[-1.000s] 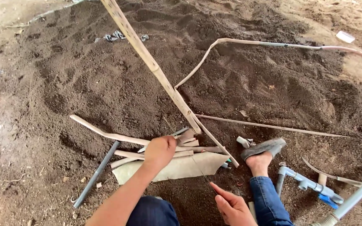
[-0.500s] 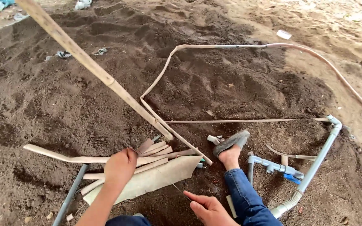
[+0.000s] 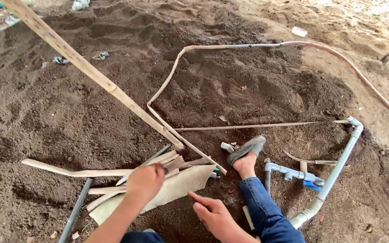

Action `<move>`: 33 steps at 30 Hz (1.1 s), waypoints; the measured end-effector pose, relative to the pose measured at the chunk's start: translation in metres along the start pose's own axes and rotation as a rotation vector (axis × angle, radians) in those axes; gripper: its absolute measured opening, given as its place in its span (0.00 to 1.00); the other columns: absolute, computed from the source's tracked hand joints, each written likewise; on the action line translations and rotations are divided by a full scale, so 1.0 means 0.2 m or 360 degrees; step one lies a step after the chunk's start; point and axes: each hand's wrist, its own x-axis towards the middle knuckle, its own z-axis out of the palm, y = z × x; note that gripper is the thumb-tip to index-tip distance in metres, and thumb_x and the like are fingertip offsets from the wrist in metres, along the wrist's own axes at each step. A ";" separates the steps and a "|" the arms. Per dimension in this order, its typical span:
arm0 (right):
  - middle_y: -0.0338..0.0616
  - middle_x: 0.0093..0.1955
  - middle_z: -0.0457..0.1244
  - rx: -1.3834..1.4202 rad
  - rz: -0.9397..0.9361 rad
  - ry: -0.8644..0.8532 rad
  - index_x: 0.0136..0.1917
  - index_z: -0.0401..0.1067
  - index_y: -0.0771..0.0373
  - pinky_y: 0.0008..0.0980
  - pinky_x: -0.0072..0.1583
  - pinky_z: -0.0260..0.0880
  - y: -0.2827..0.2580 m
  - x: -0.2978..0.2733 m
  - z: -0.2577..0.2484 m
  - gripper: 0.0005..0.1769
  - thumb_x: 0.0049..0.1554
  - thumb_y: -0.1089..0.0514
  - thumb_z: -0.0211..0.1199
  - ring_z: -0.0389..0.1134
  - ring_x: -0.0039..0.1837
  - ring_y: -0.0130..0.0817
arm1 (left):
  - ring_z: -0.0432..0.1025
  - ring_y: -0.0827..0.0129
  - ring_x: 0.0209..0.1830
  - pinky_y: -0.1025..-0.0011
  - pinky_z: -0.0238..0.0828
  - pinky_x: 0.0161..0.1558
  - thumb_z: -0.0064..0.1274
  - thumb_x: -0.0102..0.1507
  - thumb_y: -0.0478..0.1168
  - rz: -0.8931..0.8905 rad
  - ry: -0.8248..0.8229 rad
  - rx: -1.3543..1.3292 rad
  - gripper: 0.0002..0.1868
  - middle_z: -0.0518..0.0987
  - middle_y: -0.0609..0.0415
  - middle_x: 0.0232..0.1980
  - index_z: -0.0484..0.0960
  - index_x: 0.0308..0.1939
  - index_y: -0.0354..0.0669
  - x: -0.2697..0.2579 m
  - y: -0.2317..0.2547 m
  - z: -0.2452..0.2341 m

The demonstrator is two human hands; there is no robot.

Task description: The person sits on the ground and uses a hand saw to cut a piece of light-colored wood. The wood is held in place by the person's left hand and foot while the right hand operates the saw. The person continues sawing through the wood for the duration of the video.

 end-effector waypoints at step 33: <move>0.39 0.29 0.58 -0.0050 0.0008 0.0072 0.81 0.72 0.56 0.27 0.31 0.45 -0.03 -0.08 -0.09 0.31 0.65 0.61 0.59 0.49 0.29 0.26 | 0.75 0.53 0.22 0.59 0.73 0.29 0.32 0.74 0.47 0.0030 0.0538 -0.0464 0.28 0.83 0.48 0.27 0.82 0.27 0.42 -0.02 0.00 -0.02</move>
